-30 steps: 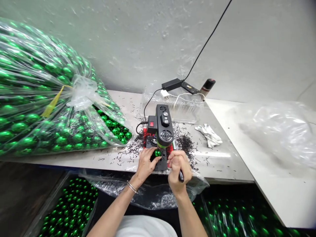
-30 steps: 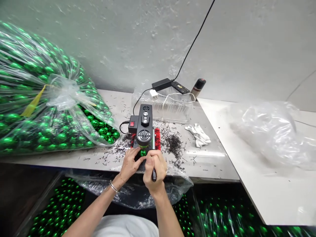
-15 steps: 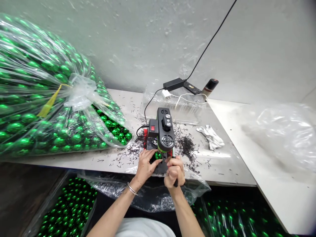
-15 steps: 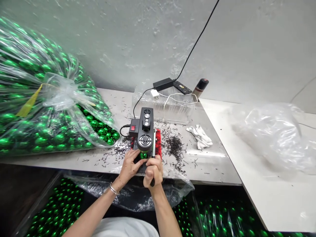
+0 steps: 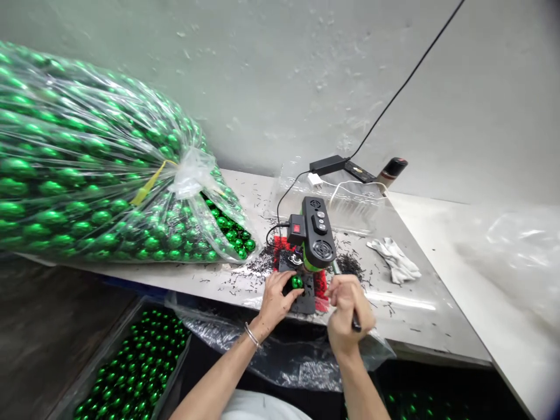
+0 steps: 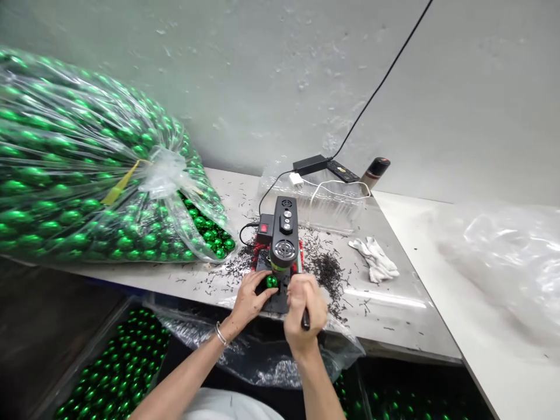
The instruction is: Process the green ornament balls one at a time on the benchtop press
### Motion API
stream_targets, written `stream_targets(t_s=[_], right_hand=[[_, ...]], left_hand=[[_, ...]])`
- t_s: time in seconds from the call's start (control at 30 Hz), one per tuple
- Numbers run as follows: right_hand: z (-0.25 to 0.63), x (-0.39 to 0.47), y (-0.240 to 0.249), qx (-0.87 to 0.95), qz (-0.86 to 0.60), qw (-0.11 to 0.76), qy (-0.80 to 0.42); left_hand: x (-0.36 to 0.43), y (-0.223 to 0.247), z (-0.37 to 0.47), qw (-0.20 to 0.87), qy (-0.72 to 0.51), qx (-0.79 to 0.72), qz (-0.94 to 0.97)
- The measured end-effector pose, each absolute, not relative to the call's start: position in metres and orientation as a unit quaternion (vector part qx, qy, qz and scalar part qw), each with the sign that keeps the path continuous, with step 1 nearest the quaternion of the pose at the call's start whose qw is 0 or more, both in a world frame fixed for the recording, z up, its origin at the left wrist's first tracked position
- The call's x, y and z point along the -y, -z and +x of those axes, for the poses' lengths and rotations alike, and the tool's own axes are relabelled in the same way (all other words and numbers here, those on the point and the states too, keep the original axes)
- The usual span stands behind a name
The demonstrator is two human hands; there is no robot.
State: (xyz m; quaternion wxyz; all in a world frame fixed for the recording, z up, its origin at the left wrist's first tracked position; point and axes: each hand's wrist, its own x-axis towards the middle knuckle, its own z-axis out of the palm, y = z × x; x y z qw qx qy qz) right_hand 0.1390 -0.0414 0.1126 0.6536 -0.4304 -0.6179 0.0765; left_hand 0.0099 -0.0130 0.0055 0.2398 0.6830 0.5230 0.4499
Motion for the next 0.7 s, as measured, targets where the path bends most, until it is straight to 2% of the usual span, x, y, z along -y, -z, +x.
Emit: stream_targets(t_s=[0.1,0.23,0.37,0.43,0.57,0.7], right_hand=[[0.137,0.042,-0.137,0.612,-0.447,0.642,-0.115],[0.133,0.04,-0.134,0.606,-0.435,0.661,-0.082],[0.13,0.04,-0.123,0.6,-0.436,0.668,-0.061],[0.13,0.04,-0.121,0.601,-0.437,0.667,-0.059],[0.131,0.041,-0.121,0.611,-0.43,0.662,-0.054],[0.132,0.041,-0.119,0.616,-0.425,0.661,-0.051]], left_hand=[[0.038,0.0,-0.001,0.214,-0.45,-0.506,0.704],[0.056,-0.002,-0.025,0.145,-0.423,-0.475,0.758],[0.012,-0.029,-0.051,0.058,-0.392,-0.56,0.727],[-0.021,-0.044,-0.062,0.028,-0.322,-0.621,0.714],[-0.065,-0.059,-0.077,0.033,-0.292,-0.629,0.72],[-0.065,-0.059,-0.086,0.041,-0.3,-0.615,0.728]])
